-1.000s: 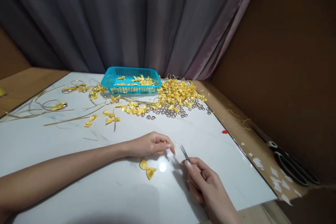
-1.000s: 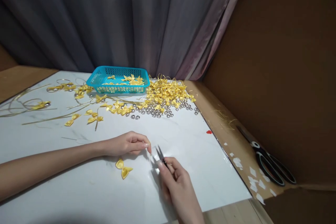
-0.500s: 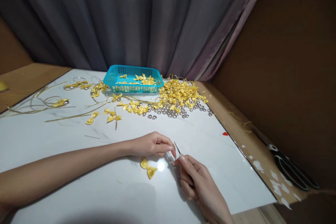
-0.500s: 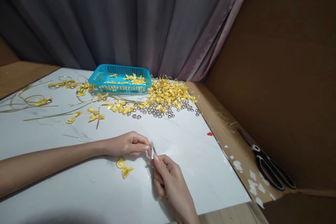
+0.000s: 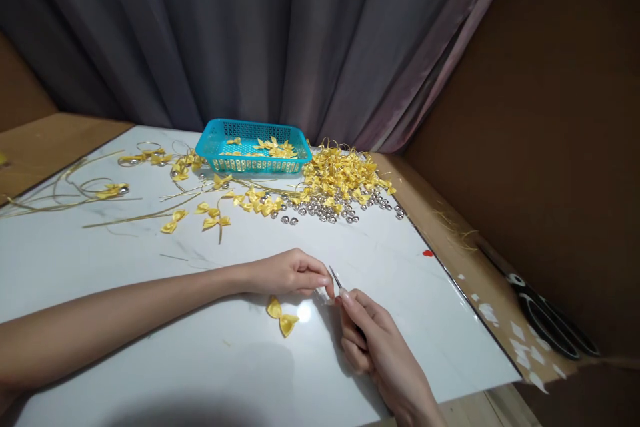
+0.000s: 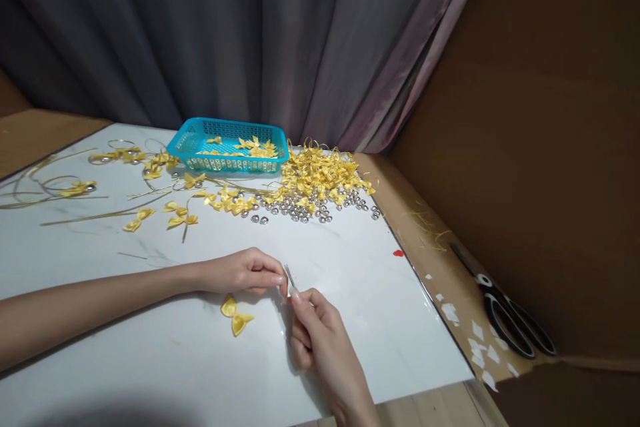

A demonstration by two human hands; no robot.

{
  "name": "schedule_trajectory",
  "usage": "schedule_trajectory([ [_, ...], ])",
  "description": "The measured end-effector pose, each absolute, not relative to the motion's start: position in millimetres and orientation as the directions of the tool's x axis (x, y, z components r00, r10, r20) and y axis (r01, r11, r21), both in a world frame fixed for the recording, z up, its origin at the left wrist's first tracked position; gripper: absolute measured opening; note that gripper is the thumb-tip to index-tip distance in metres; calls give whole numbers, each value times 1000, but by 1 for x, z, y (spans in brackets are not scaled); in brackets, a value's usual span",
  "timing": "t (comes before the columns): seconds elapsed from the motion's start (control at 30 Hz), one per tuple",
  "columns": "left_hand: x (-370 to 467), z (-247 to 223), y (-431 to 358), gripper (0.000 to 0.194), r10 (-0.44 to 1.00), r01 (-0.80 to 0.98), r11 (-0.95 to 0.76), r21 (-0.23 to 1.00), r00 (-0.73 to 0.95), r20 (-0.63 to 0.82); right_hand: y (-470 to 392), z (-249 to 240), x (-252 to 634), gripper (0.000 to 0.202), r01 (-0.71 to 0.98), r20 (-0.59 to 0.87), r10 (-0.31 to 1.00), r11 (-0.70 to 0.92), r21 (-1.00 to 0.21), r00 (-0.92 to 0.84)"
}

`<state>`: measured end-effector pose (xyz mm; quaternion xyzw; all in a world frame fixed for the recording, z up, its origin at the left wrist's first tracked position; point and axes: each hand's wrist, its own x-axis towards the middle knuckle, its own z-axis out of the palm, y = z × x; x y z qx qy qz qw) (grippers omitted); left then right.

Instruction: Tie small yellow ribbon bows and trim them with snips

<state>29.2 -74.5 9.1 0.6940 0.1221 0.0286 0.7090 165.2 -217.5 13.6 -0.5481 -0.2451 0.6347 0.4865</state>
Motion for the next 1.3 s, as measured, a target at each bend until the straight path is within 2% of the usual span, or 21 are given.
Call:
schedule_trajectory([
  [0.93, 28, 12, -74, 26, 220, 138, 9, 990, 966, -136, -216, 11, 168, 40, -338, -454, 889, -407, -848, 68],
  [1.3, 27, 10, -73, 31, 210, 146, 25, 989, 966, -148, -217, 11, 167, 39, -359, -448, 892, -397, -845, 68],
])
